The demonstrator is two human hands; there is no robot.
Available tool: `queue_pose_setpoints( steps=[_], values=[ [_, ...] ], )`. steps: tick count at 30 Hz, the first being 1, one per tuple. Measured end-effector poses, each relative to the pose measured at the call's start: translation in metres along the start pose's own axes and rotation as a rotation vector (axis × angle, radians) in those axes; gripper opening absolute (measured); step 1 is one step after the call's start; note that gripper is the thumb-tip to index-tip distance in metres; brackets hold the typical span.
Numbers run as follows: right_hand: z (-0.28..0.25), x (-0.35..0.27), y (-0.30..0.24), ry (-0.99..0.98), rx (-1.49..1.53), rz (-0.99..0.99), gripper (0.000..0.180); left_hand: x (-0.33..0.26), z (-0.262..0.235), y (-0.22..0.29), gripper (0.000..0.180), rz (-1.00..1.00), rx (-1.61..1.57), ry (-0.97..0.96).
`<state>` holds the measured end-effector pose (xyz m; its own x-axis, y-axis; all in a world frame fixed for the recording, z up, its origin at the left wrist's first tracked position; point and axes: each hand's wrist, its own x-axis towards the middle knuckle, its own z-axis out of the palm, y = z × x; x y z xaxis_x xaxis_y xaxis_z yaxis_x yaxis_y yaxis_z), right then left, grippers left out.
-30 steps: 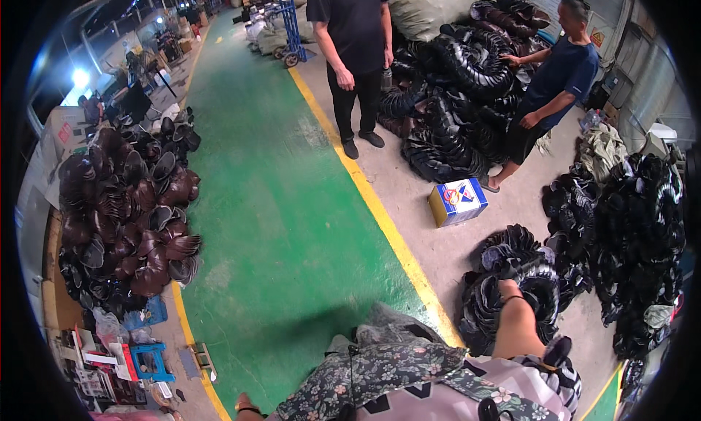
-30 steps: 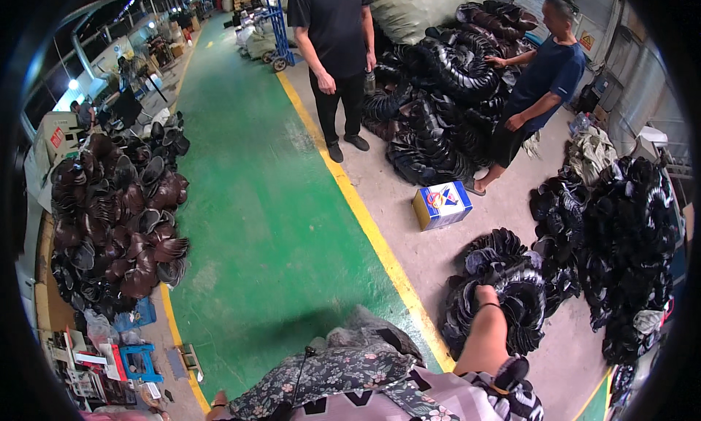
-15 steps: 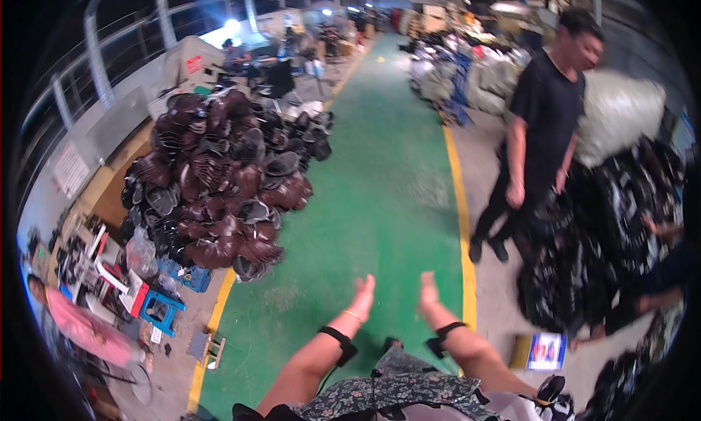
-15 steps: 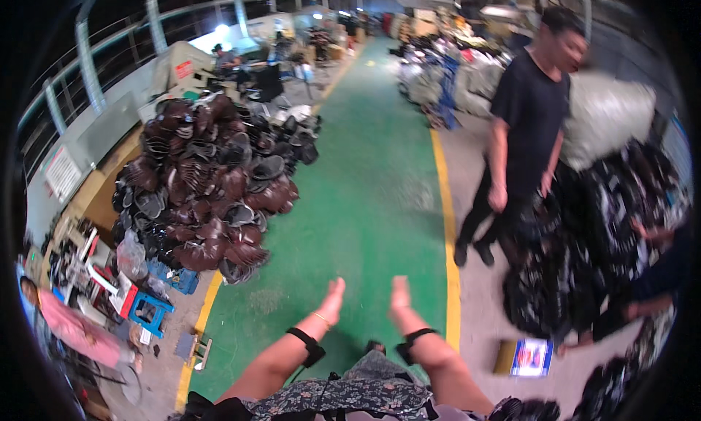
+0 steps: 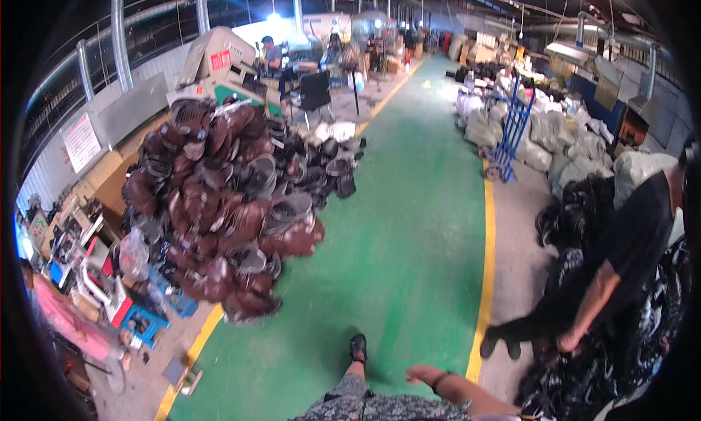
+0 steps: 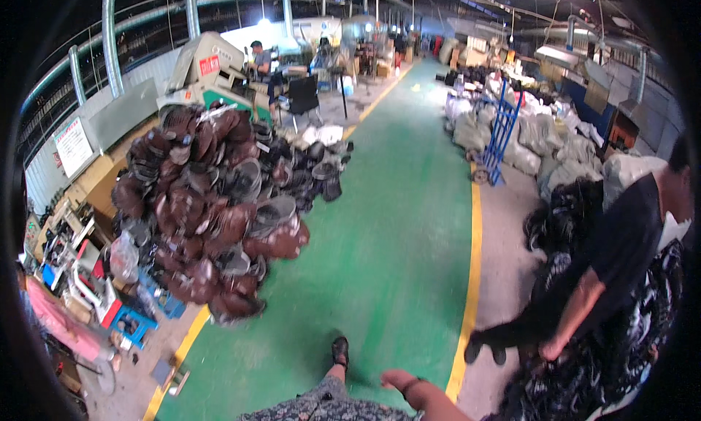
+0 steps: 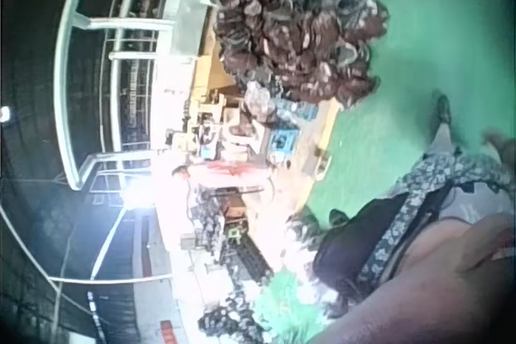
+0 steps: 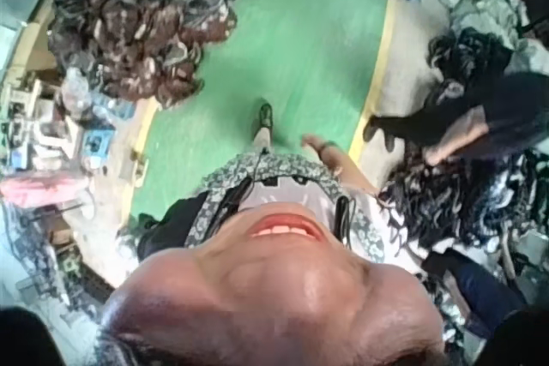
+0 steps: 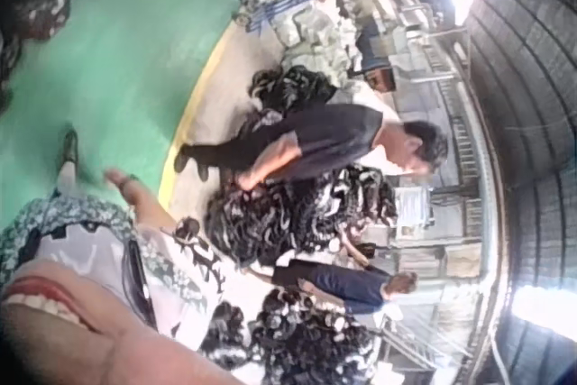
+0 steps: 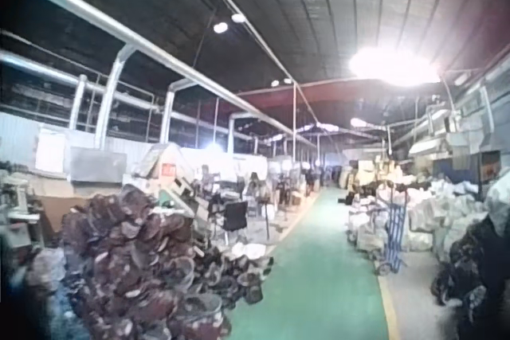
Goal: Manually attaching and inspecting shoe soles and components on a factory assembly line.
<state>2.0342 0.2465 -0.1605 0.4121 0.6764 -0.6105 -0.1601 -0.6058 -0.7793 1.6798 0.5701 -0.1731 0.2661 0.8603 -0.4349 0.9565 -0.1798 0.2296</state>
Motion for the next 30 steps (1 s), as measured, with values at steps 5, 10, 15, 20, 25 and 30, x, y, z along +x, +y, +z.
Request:
queue_pose_setpoints(
  steps=[5,10,15,20,25,30],
  values=[
    [-0.123,-0.031,0.145,1.009,0.838,0.089,0.040,0.086,-0.022,0.331,0.041,0.004,-0.542,-0.052],
    [-0.220,-0.036,0.130,0.261,-0.532,0.905,0.049,0.370,-0.320,0.439,0.046,-0.078,-0.895,-0.265],
    [-0.308,0.070,-0.065,1.048,0.708,0.542,0.022,0.367,-0.381,1.014,0.050,1.238,-0.640,-0.242],
    [-0.377,0.162,-0.033,0.251,-0.629,0.742,0.026,0.158,-0.350,1.277,0.049,1.809,-0.467,-0.642],
    [-0.575,0.262,-0.090,0.296,-0.533,0.704,0.025,0.343,-0.152,1.268,0.056,1.633,-0.176,-0.679],
    [-0.774,0.336,-0.129,0.325,-0.549,0.701,0.029,0.591,-0.091,1.049,0.046,1.643,1.007,0.008]
  ],
)
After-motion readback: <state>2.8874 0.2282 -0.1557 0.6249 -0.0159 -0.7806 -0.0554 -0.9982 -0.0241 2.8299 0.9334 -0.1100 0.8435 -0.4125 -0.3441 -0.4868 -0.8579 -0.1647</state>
